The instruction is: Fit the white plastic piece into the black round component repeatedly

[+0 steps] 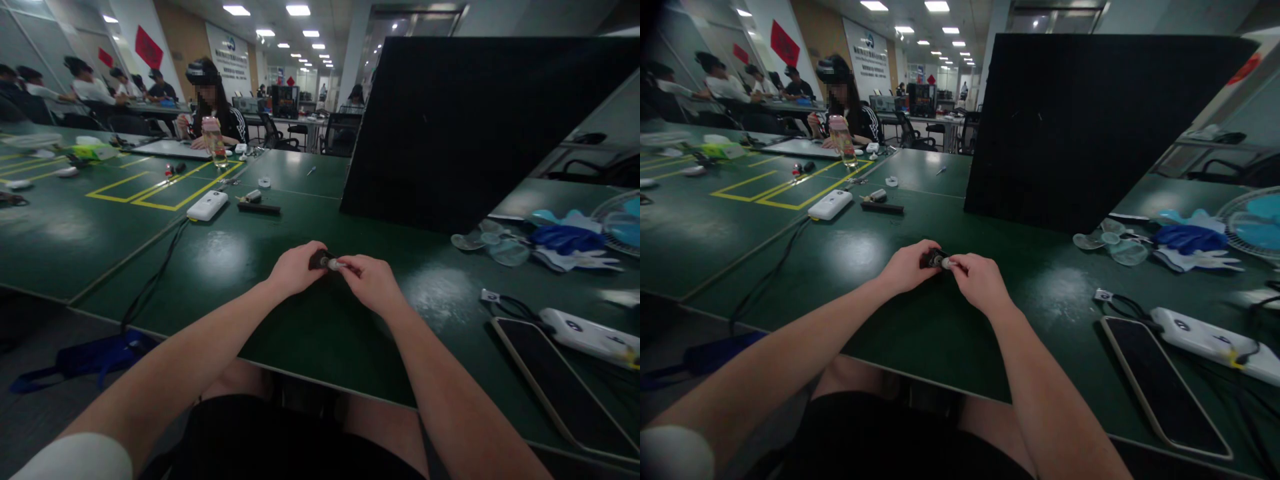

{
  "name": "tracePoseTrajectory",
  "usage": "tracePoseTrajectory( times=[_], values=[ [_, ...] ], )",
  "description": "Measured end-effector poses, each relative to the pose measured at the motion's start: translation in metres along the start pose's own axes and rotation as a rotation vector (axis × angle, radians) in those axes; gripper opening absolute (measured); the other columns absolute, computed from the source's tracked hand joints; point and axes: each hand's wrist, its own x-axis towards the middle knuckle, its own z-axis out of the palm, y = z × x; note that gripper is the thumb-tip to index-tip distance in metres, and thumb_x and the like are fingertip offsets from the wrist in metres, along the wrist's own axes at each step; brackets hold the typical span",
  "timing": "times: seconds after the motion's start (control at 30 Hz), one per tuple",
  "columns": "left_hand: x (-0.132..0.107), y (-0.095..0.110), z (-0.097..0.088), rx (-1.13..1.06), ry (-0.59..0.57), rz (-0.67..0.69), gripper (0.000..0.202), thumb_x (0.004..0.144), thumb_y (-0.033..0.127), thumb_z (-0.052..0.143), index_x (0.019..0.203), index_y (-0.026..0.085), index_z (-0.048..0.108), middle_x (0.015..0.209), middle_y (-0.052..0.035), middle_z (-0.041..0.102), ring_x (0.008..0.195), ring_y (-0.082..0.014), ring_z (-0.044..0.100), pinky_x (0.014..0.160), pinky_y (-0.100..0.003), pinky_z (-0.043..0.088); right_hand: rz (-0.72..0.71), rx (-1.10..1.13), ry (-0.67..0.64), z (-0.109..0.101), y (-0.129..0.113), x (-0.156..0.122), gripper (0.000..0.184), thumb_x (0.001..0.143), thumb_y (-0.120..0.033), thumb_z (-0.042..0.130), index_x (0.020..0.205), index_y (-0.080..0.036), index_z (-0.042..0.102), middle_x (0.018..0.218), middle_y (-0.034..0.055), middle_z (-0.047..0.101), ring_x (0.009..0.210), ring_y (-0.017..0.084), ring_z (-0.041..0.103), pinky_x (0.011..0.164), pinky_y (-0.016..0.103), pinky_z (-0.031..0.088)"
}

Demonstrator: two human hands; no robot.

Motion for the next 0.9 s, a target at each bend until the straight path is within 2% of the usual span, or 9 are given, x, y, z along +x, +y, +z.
tracePoseTrajectory(
  times=[0.1, 0.2, 0.3, 0.47, 0.53, 0.63, 0.77, 0.83, 0.9],
  values=[
    [0.0, 0.001, -0.001, -0.024, -0.006, 0.018, 0.041, 0.083, 0.031, 0.072, 0.122, 0.027, 0.06, 0.113, -0.0039, 0.071, 0.099, -0.0239, 0.068, 0.084, -0.038, 0.055, 0.069, -0.051, 0.024, -0.001, -0.001, 0.0, 0.026, 0.096, -0.039, 0.056, 0.094, -0.024, 0.077, 0.082, 0.0033, 0.072, 0.066, 0.017, 0.061, 0.06, 0.031, 0.042],
    [-0.001, 0.001, -0.002, -0.039, -0.021, 0.027, 0.041, 0.083, 0.032, 0.072, 0.122, 0.027, 0.06, 0.114, -0.0044, 0.071, 0.099, -0.0244, 0.068, 0.084, -0.039, 0.055, 0.177, -0.108, 0.024, 0.001, -0.003, 0.001, 0.045, 0.097, -0.054, 0.051, 0.074, -0.022, 0.071, 0.065, 0.0018, 0.065, 0.055, 0.015, 0.054, 0.053, 0.029, 0.034],
    [-0.001, 0.0, -0.002, -0.041, -0.023, 0.028, 0.043, 0.082, 0.032, 0.072, 0.122, 0.027, 0.06, 0.114, -0.0051, 0.07, 0.098, -0.0249, 0.068, 0.084, -0.04, 0.055, 0.241, -0.133, 0.002, 0.002, -0.004, 0.003, 0.061, 0.097, -0.066, 0.04, 0.063, -0.021, 0.063, 0.059, 0.0016, 0.059, 0.051, 0.014, 0.049, 0.052, 0.029, 0.031],
    [0.0, -0.002, 0.002, -0.039, -0.055, -0.027, 0.047, 0.08, 0.034, 0.074, 0.124, 0.028, 0.059, 0.11, -0.0049, 0.072, 0.094, -0.0261, 0.069, 0.081, -0.04, 0.055, 0.366, -0.036, -0.059, -0.001, -0.006, 0.005, 0.076, 0.095, -0.077, 0.022, 0.06, -0.021, 0.06, 0.057, 0.0036, 0.058, 0.05, 0.015, 0.051, 0.051, 0.03, 0.031],
    [0.001, -0.003, 0.003, -0.04, -0.064, -0.03, 0.048, 0.08, 0.036, 0.074, 0.125, 0.028, 0.059, 0.11, -0.0053, 0.072, 0.095, -0.0266, 0.068, 0.082, -0.041, 0.055, 0.392, -0.013, -0.017, -0.004, -0.005, 0.004, 0.08, 0.093, -0.079, 0.017, 0.061, -0.021, 0.06, 0.058, 0.0045, 0.058, 0.051, 0.016, 0.052, 0.052, 0.03, 0.032],
    [0.001, -0.011, -0.001, -0.04, -0.016, -0.012, 0.047, 0.078, 0.039, 0.074, 0.121, 0.026, 0.061, 0.116, -0.0071, 0.069, 0.103, -0.0265, 0.066, 0.089, -0.042, 0.054, 0.416, 0.004, 0.058, -0.009, -0.001, 0.001, 0.083, 0.092, -0.081, 0.011, 0.06, -0.021, 0.059, 0.058, 0.0053, 0.057, 0.052, 0.017, 0.053, 0.053, 0.03, 0.034],
    [-0.008, -0.045, -0.03, -0.05, 0.04, -0.122, 0.046, 0.076, 0.038, 0.074, 0.118, 0.023, 0.061, 0.114, -0.0077, 0.069, 0.102, -0.0247, 0.067, 0.091, -0.041, 0.054, 0.451, 0.038, 0.073, -0.012, 0.004, 0.001, 0.084, 0.091, -0.082, 0.01, 0.062, -0.02, 0.06, 0.059, 0.0061, 0.059, 0.055, 0.018, 0.055, 0.054, 0.031, 0.037],
    [-0.02, -0.068, -0.054, -0.002, 0.069, -0.175, 0.048, 0.077, 0.033, 0.072, 0.121, 0.023, 0.058, 0.111, -0.0066, 0.07, 0.1, -0.0244, 0.068, 0.089, -0.04, 0.054, 0.46, 0.049, 0.06, -0.012, 0.005, 0.001, 0.084, 0.091, -0.082, 0.011, 0.063, -0.02, 0.06, 0.059, 0.0062, 0.059, 0.055, 0.018, 0.055, 0.054, 0.031, 0.037],
    [-0.035, -0.089, -0.081, 0.152, 0.126, -0.141, 0.049, 0.076, 0.029, 0.07, 0.123, 0.023, 0.057, 0.114, -0.0077, 0.07, 0.105, -0.0268, 0.066, 0.092, -0.042, 0.053, 0.461, 0.067, 0.027, -0.01, 0.005, 0.002, 0.082, 0.091, -0.082, 0.014, 0.064, -0.02, 0.06, 0.06, 0.0059, 0.059, 0.055, 0.018, 0.054, 0.054, 0.031, 0.038]
  ],
)
